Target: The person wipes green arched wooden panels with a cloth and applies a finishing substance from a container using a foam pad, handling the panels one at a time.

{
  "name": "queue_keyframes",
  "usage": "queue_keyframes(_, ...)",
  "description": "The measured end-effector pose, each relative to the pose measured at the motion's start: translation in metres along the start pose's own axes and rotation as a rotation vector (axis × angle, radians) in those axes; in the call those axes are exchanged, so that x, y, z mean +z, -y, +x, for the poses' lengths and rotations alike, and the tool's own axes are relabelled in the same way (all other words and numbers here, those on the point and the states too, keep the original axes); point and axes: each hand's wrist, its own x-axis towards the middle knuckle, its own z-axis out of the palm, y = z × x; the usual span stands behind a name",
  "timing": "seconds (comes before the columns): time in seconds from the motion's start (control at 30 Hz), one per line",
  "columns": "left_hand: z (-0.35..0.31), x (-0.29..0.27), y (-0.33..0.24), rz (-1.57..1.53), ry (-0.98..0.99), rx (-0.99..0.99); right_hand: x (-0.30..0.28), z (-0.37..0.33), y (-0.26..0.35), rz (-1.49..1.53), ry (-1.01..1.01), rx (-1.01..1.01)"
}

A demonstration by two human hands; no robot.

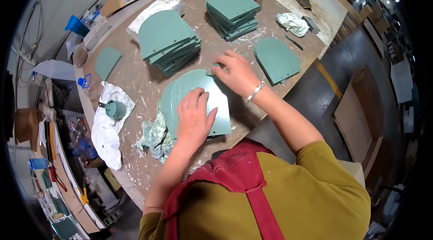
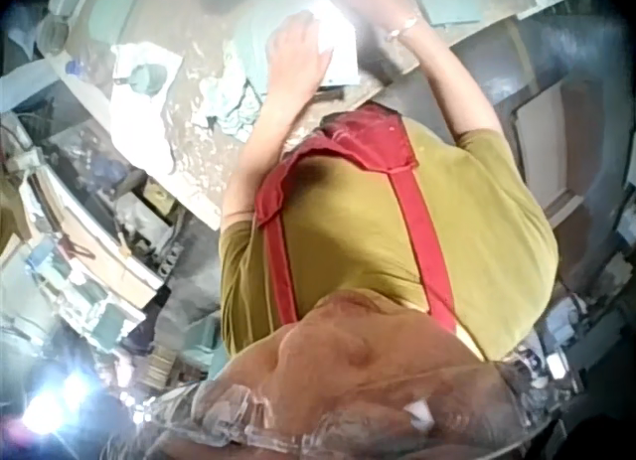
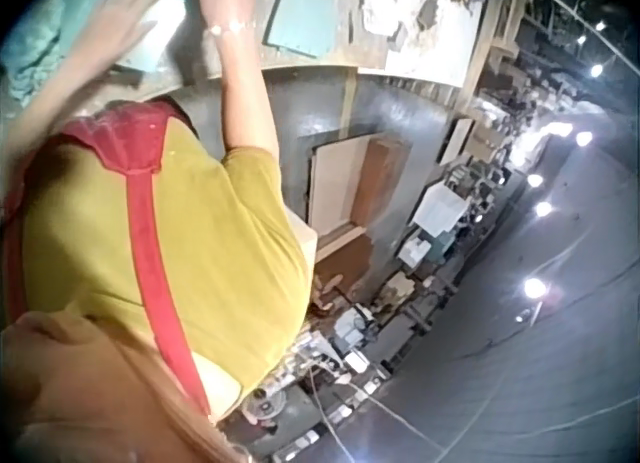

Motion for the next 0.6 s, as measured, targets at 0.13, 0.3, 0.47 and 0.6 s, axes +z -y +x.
queue_keyframes(0.13, 0.001, -0.001, -0.003, 0.017, 0.011, -0.003, -0.007, -0.034, -0.005, 0.069, -0.065, 0.099)
queue_keyframes(0.3, 0.001, -0.001, -0.004, 0.03, 0.012, 0.018, -0.015, -0.075, 0.0, 0.044, -0.122, 0.02)
queue_keyframes(0.47, 0.0, 0.001, -0.004, 0.037, 0.02, 0.017, -0.027, -0.118, 0.019, 0.089, -0.009, 0.017)
queue_keyframes(0.6, -0.002, 0.003, -0.001, 0.059, 0.021, 0.032, -0.036, -0.129, 0.03, 0.193, -0.063, 0.03)
